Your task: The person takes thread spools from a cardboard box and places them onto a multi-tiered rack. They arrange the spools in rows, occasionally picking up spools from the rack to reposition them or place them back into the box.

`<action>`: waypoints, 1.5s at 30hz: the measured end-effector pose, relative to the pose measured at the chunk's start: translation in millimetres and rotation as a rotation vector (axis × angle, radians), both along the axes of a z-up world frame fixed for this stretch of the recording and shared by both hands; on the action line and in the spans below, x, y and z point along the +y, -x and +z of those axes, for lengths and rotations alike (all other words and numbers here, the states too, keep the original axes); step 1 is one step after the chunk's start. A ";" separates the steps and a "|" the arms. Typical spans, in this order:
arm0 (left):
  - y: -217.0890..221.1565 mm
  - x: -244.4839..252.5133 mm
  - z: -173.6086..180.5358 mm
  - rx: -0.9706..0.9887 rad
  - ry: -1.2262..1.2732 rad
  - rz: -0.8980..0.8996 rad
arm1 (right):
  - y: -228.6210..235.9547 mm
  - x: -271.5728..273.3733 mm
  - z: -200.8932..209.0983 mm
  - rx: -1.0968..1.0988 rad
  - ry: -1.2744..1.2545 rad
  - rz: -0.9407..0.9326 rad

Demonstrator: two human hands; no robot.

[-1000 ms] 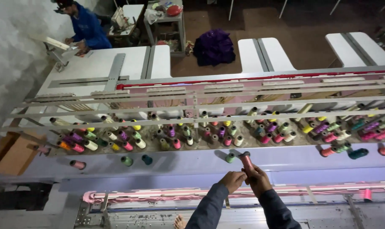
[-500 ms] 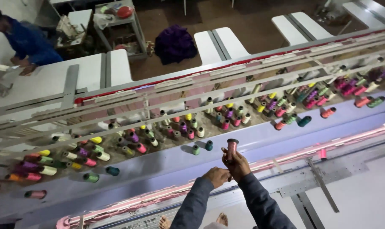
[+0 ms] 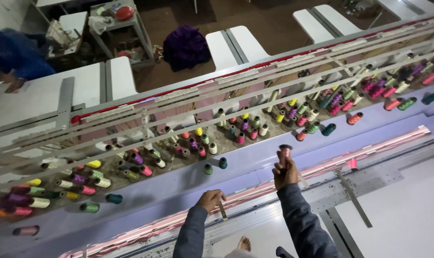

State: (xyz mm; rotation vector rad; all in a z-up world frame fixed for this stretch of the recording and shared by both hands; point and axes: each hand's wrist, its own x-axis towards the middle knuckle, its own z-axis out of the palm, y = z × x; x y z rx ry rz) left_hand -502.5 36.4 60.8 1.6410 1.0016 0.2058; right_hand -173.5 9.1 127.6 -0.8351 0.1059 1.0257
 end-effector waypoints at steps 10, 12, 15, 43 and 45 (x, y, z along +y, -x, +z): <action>-43.9 46.9 -102.9 0.195 -0.117 0.215 | -17.9 -31.0 22.7 -0.166 0.295 0.296; -55.6 52.0 -91.1 0.170 -0.122 0.216 | -17.7 -29.5 15.2 -0.194 0.334 0.317; -75.4 57.3 -77.0 0.090 -0.134 0.173 | -17.8 -25.0 -5.2 -0.280 0.351 0.357; -254.1 360.6 -244.6 0.013 -0.432 0.274 | -35.7 94.3 -42.8 -0.352 0.695 0.328; -269.9 376.0 -255.9 0.195 -0.282 0.258 | -34.6 94.1 -45.0 -0.337 0.750 0.336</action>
